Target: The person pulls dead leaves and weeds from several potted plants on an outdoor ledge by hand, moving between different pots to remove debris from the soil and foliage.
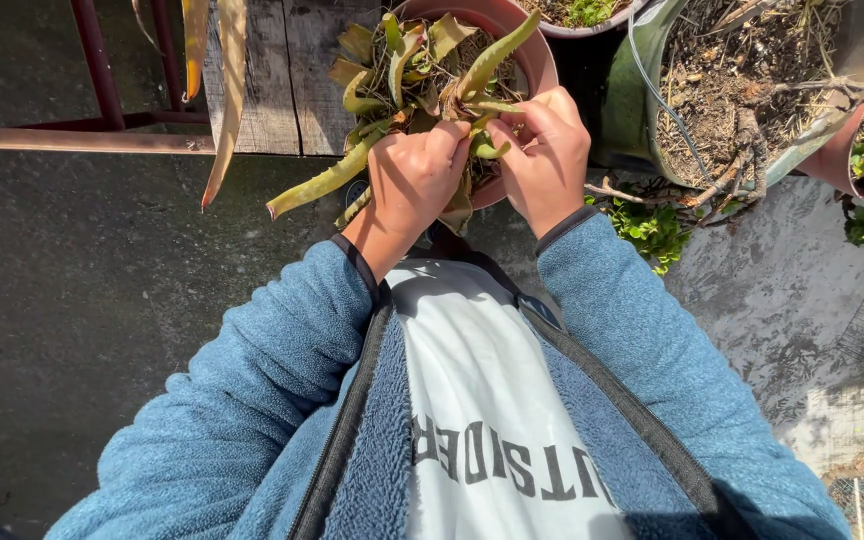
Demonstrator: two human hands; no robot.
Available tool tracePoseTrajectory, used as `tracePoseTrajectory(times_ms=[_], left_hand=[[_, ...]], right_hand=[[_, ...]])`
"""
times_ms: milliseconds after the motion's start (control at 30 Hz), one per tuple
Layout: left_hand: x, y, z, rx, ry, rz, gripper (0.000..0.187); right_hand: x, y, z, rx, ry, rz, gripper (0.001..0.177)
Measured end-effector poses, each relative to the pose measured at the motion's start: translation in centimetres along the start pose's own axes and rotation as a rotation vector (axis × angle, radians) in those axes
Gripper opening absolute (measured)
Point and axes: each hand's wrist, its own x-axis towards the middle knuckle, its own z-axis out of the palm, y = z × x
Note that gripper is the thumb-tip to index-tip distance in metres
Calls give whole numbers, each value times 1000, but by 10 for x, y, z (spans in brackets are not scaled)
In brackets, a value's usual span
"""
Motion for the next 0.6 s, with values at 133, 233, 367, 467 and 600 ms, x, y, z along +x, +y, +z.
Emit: tracePoseTrajectory(times_ms=[133,233,367,467,600], left_hand=[[-1,-3,1,-11,10,33,13],[0,-1,0,-19,-3,34,13],[0,-1,-1,-30,12,46,14],[0,-3,0,-36,13,47,14],[-1,1,-5,-44,54,64,13]], right_hand=[[-5,11,5,-42,43,-5,12],[-5,22,8,52,91,76,9],[1,11,6,512,82,464,6],[2,18,6,771,110,605,4],[0,16,4,1006,136,753,2]])
